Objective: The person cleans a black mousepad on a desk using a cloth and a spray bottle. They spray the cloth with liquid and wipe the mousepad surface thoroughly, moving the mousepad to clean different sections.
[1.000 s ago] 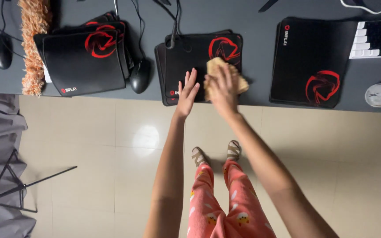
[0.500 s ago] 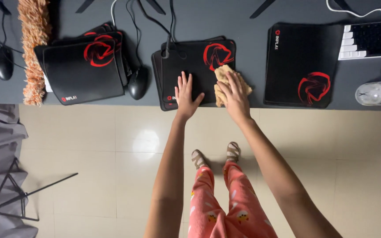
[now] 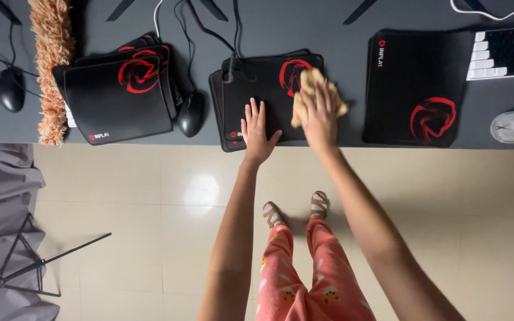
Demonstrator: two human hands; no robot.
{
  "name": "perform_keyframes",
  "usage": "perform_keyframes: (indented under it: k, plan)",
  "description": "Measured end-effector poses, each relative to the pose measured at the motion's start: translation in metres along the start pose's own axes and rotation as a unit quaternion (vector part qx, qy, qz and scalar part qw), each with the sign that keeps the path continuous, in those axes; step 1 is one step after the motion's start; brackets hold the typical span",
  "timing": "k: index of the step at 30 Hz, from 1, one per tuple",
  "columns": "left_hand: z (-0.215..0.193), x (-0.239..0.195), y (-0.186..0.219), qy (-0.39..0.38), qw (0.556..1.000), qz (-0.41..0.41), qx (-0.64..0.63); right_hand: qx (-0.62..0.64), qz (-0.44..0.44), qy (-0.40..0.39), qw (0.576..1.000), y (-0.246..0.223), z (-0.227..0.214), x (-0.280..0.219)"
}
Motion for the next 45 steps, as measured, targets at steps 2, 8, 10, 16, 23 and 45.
perform_keyframes:
  k: [2, 8, 10, 16, 23, 45]
  plan:
    - [0.006, 0.004, -0.010, -0.003, 1.000, -0.002, -0.014, -0.006, -0.005, -0.004, 1.000, -0.013, -0.002, -0.032]
    - [-0.001, 0.007, -0.020, -0.040, 0.988, -0.010, -0.148, -0.012, -0.043, -0.044, 0.998, -0.019, 0.000, -0.021]
    - [-0.004, 0.005, -0.023, -0.043, 0.983, -0.006, -0.179, -0.010, -0.064, -0.059, 0.996, -0.013, 0.011, 0.011]
    - [-0.045, -0.023, -0.029, 0.026, 0.981, -0.029, -0.192, -0.026, 0.031, -0.056, 0.998, 0.005, 0.069, 0.099]
    - [-0.040, -0.025, -0.040, 0.045, 0.992, 0.017, -0.118, 0.030, -0.071, -0.039, 0.996, -0.080, 0.083, 0.061]
    - [-0.074, -0.035, -0.023, 0.168, 0.976, -0.098, -0.097, 0.025, -0.020, 0.005, 0.999, 0.036, 0.038, 0.051]
Point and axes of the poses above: each hand's wrist, its own x-axis towards the middle knuckle, its own z-axis out of the palm, y = z × x, the point moved 6 cm from there along x, towards the middle knuckle, and after that the axes turned 13 degrees about -z, right-handed, at the moved point
